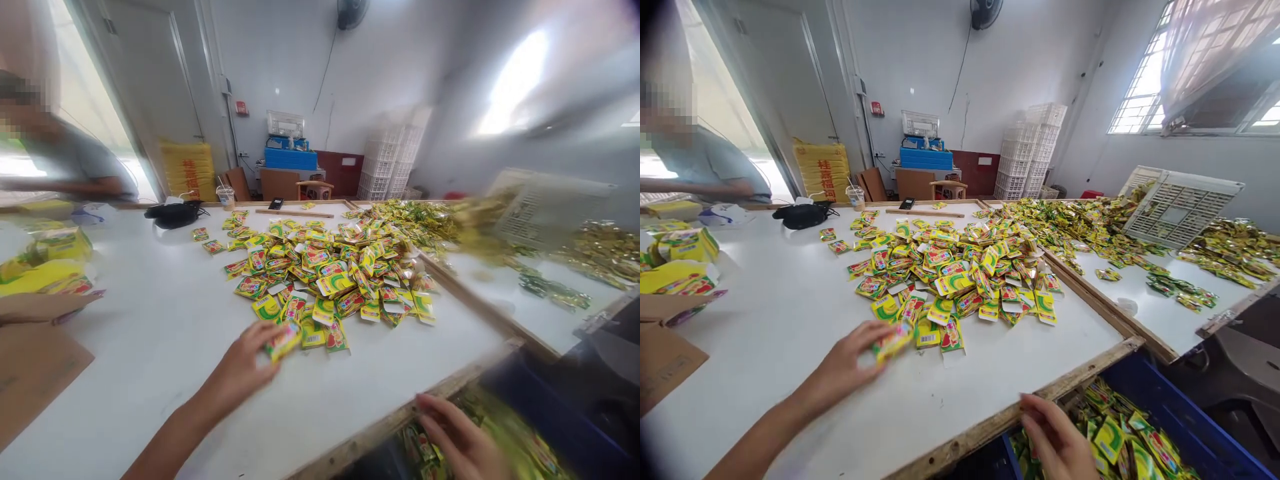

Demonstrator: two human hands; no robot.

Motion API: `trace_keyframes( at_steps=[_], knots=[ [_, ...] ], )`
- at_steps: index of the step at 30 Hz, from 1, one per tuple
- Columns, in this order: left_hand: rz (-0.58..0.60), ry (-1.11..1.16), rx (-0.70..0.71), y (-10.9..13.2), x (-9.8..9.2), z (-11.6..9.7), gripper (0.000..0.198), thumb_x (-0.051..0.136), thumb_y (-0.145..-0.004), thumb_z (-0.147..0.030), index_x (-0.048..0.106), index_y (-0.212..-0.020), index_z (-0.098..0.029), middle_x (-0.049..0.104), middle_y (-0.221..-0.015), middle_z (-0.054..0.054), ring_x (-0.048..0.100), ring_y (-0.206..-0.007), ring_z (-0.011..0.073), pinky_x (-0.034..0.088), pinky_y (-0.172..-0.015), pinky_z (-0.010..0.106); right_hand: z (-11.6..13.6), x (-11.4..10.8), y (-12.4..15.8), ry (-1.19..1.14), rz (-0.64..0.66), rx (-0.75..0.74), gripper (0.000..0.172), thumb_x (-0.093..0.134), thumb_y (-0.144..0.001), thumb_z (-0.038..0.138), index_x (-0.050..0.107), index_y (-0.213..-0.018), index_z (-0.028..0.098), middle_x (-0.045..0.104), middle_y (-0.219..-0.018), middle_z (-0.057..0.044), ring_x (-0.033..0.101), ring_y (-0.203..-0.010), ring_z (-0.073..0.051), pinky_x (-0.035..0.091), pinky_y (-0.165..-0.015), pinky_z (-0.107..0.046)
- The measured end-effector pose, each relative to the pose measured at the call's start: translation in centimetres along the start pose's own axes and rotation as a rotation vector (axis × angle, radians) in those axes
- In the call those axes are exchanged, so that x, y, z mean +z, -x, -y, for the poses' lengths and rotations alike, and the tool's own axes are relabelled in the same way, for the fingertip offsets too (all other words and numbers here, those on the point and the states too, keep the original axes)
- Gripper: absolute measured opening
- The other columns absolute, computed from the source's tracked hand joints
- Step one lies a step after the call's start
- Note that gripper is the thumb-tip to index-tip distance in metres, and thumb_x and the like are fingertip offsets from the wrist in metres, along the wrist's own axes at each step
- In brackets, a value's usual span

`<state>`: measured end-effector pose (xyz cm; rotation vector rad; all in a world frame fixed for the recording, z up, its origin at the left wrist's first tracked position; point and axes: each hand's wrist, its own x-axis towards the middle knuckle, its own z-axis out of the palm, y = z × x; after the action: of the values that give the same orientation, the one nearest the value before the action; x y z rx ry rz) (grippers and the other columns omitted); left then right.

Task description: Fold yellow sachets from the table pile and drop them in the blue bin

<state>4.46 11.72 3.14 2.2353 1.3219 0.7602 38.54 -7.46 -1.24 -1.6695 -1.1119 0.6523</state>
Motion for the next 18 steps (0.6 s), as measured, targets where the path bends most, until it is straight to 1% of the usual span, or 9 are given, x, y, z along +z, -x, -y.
trace_keyframes(
  at_steps=[2,4,5,7,8,10,12,14,18],
  knots=[
    [0.244,0.034,0.263,4.3,-1.7,-1.9,0.075,0.06,-0.067,-0.004,0.055,-0.133,-0.038,0.058,-0.134,0.002,0.055,-0.122,0.0267,0.045,-0.104,0.039,3.1,4.3,-0.9,-0.056,0.195,-0.113,0.032,0.069,-0.081,0.039,0.071,-0.112,0.03,0.07,-0.114,-0.006,0.066,-0.102,-0.027,0.053,-0.091,-0.035],
    [0.405,0.069,0.376,7.4,-2.6,-3.7,0.082,0.056,-0.066,0.001,0.05,-0.137,-0.04,0.059,-0.134,0.001,0.053,-0.123,0.0262,0.047,-0.104,0.04,5.8,8.4,-1.5,-0.106,0.415,-0.222,0.047,0.076,-0.077,0.033,0.064,-0.123,0.033,0.064,-0.125,-0.004,0.058,-0.115,-0.027,0.045,-0.101,-0.038],
    [0.436,0.081,0.388,8.2,-2.8,-4.2,0.083,0.055,-0.066,0.002,0.049,-0.137,-0.041,0.059,-0.135,0.001,0.052,-0.124,0.0261,0.046,-0.104,0.04,6.8,10.2,-1.6,-0.154,0.551,-0.245,0.053,0.079,-0.074,0.032,0.062,-0.125,0.034,0.064,-0.124,-0.003,0.057,-0.116,-0.028,0.044,-0.101,-0.038],
    [0.36,0.087,0.319,9.0,-2.3,-4.3,0.078,0.055,-0.07,0.001,0.051,-0.135,-0.04,0.054,-0.14,0.002,0.046,-0.13,0.0276,0.043,-0.108,0.045,8.1,13.5,-1.6,-0.295,0.772,-0.223,0.05,0.079,-0.073,0.031,0.065,-0.121,0.031,0.069,-0.111,-0.002,0.062,-0.105,-0.026,0.049,-0.092,-0.035],
    [0.242,0.101,0.241,9.0,-1.7,-3.9,0.072,0.056,-0.073,-0.001,0.052,-0.134,-0.039,0.052,-0.142,0.003,0.043,-0.133,0.0289,0.041,-0.109,0.048,8.3,14.9,-1.4,-0.382,0.805,-0.189,0.042,0.077,-0.076,0.03,0.067,-0.116,0.029,0.071,-0.102,-0.001,0.064,-0.097,-0.025,0.051,-0.085,-0.033],
    [-0.044,0.215,0.009,8.9,0.0,-2.5,0.056,0.059,-0.079,-0.011,0.055,-0.13,-0.035,0.053,-0.139,0.006,0.045,-0.132,0.0308,0.044,-0.105,0.052,8.0,17.0,-1.0,-0.552,0.708,-0.115,0.028,0.07,-0.083,0.029,0.066,-0.11,0.025,0.07,-0.092,0.0,0.065,-0.087,-0.022,0.052,-0.076,-0.03],
    [-0.208,0.453,-0.213,8.9,2.4,-1.2,0.042,0.065,-0.081,-0.024,0.057,-0.122,-0.029,0.063,-0.125,0.009,0.058,-0.12,0.0301,0.054,-0.095,0.047,7.2,18.3,-0.4,-0.667,0.573,-0.068,0.026,0.065,-0.086,0.028,0.062,-0.112,0.024,0.069,-0.094,0.0,0.064,-0.088,-0.021,0.051,-0.077,-0.03],
    [-0.224,0.689,-0.332,9.2,4.7,-0.8,0.038,0.07,-0.079,-0.031,0.057,-0.115,-0.026,0.07,-0.111,0.008,0.068,-0.104,0.0277,0.06,-0.084,0.041,6.3,18.8,0.2,-0.702,0.535,-0.05,0.028,0.062,-0.088,0.026,0.059,-0.116,0.023,0.068,-0.1,-0.003,0.064,-0.094,-0.022,0.051,-0.082,-0.033],
    [-0.215,0.857,-0.353,10.2,7.2,-1.3,0.044,0.072,-0.079,-0.032,0.054,-0.119,-0.028,0.072,-0.104,0.004,0.071,-0.095,0.0251,0.061,-0.078,0.035,5.3,19.0,1.0,-0.681,0.373,0.009,0.041,0.069,-0.079,0.022,0.054,-0.117,0.023,0.067,-0.1,-0.004,0.066,-0.086,-0.021,0.053,-0.075,-0.032]
  ],
)
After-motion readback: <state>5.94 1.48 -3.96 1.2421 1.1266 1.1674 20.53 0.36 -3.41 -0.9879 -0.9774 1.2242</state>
